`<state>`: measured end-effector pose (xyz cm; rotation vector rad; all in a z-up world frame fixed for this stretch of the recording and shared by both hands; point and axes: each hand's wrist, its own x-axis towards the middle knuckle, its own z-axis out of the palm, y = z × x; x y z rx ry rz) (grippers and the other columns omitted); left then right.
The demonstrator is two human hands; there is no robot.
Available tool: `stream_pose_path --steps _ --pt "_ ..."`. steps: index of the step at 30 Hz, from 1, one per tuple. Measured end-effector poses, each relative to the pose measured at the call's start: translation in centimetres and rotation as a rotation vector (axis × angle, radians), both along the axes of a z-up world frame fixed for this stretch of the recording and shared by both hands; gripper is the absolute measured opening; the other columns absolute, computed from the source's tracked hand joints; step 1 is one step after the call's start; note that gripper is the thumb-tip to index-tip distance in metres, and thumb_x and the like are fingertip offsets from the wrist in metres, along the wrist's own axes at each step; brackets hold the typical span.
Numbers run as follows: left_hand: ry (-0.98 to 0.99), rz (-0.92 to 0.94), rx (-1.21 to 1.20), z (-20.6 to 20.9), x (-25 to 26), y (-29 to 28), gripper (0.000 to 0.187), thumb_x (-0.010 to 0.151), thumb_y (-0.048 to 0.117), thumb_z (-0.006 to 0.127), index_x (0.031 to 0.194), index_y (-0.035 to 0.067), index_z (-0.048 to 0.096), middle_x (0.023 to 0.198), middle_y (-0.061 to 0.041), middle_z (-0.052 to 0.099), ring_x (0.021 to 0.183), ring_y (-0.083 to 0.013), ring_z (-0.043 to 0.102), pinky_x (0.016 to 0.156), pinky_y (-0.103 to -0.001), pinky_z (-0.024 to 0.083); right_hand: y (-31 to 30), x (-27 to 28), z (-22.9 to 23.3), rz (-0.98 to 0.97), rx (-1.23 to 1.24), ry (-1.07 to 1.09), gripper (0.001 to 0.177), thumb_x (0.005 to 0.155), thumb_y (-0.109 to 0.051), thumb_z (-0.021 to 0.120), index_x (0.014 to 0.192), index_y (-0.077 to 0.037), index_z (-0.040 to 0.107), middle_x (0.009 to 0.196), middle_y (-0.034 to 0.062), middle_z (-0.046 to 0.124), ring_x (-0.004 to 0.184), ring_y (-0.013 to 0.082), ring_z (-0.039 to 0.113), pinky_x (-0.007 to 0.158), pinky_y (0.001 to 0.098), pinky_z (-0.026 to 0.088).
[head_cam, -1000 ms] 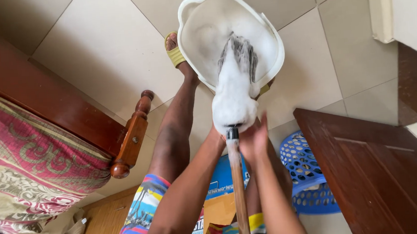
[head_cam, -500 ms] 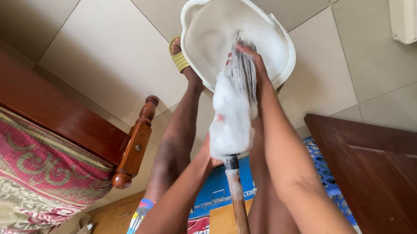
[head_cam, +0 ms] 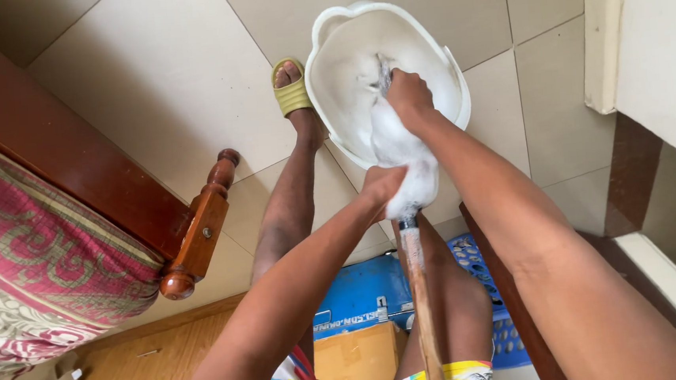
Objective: Mopping the floor and wringing the mop in a bucket in a bedroom.
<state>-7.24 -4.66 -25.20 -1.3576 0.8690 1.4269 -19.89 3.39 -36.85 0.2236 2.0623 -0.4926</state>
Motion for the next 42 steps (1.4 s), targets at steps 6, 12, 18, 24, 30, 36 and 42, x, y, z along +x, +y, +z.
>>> stream_pose_path --steps 6,12,18,24,30,36,42 --pt "0.063 -0.468 -0.292 1.4 -3.4 0.0 0.076 0.074 0.040 0.082 0.128 -0.009 0.058 0.115 -0.026 0.071 0.107 -0.0341 0.071 0.092 -0.037 0.054 -1.9 -0.4 0.1 0.129 0.134 0.032 0.021 0.099 -0.012 0.053 0.113 -0.002 0.065 0.111 0.0246 0.071 0.106 0.0423 0.068 0.090 0.0522 0.055" --pt "0.125 -0.279 -0.247 2.9 -3.6 -1.8 0.088 0.068 0.039 0.084 0.136 -0.004 0.048 0.120 -0.023 0.072 0.102 -0.0309 0.074 0.089 -0.037 0.058 -1.2 -1.4 1.8 0.099 0.100 -0.035 0.055 0.081 -0.028 0.080 0.125 -0.006 0.055 0.116 0.0234 0.069 0.109 0.0414 0.067 0.093 0.0493 0.054" --pt "0.106 0.408 0.225 0.2 1.4 -2.4 0.063 0.089 0.042 0.075 0.132 0.000 0.055 0.111 -0.017 0.070 0.089 -0.0257 0.074 0.078 -0.042 0.063 6.1 3.2 -0.7 -0.722 -0.621 -0.326 0.084 0.087 -0.048 0.077 0.154 -0.017 0.037 0.150 0.0137 0.051 0.133 0.0289 0.057 0.109 0.0424 0.048" --pt "0.130 0.854 0.578 3.6 1.7 -2.8 0.076 0.099 0.068 0.057 0.135 0.002 0.047 0.105 -0.021 0.065 0.092 -0.0321 0.067 0.084 -0.046 0.057 2.9 9.2 4.5 -1.386 -1.165 -0.591 0.107 0.088 -0.081 0.050 0.159 -0.002 0.033 0.155 0.0279 0.045 0.141 0.0428 0.047 0.117 0.0549 0.040" --pt "0.033 1.261 0.992 5.6 3.7 -2.4 0.109 0.094 0.081 0.048 0.157 -0.006 0.032 0.106 -0.022 0.058 0.090 -0.0294 0.055 0.087 -0.041 0.051 -1.0 9.5 5.3 -1.660 -1.851 -0.614 0.114 0.083 -0.086 0.049 0.155 0.001 0.036 0.159 0.0320 0.040 0.151 0.0429 0.041 0.125 0.0585 0.038" --pt "0.141 1.069 0.817 4.7 6.0 -3.7 0.100 0.094 0.072 0.057 0.152 -0.006 0.036 0.125 -0.023 0.060 0.106 -0.0326 0.062 0.100 -0.047 0.051 2.9 9.0 2.6 -1.626 -1.769 -0.496 0.060 0.100 -0.046 0.070 0.138 -0.006 0.047 0.137 0.0211 0.054 0.127 0.0318 0.055 0.113 0.0470 0.046" --pt "0.262 0.599 0.662 1.8 6.5 -3.6 0.057 0.097 0.027 0.072 0.139 -0.005 0.052 0.127 -0.019 0.065 0.114 -0.0275 0.069 0.104 -0.043 0.056 5.6 2.6 6.3 -1.147 -1.351 -0.575 0.053 0.089 -0.026 0.086 0.128 -0.003 0.059 0.103 0.0129 0.065 0.100 0.0271 0.067 0.102 0.0460 0.056"
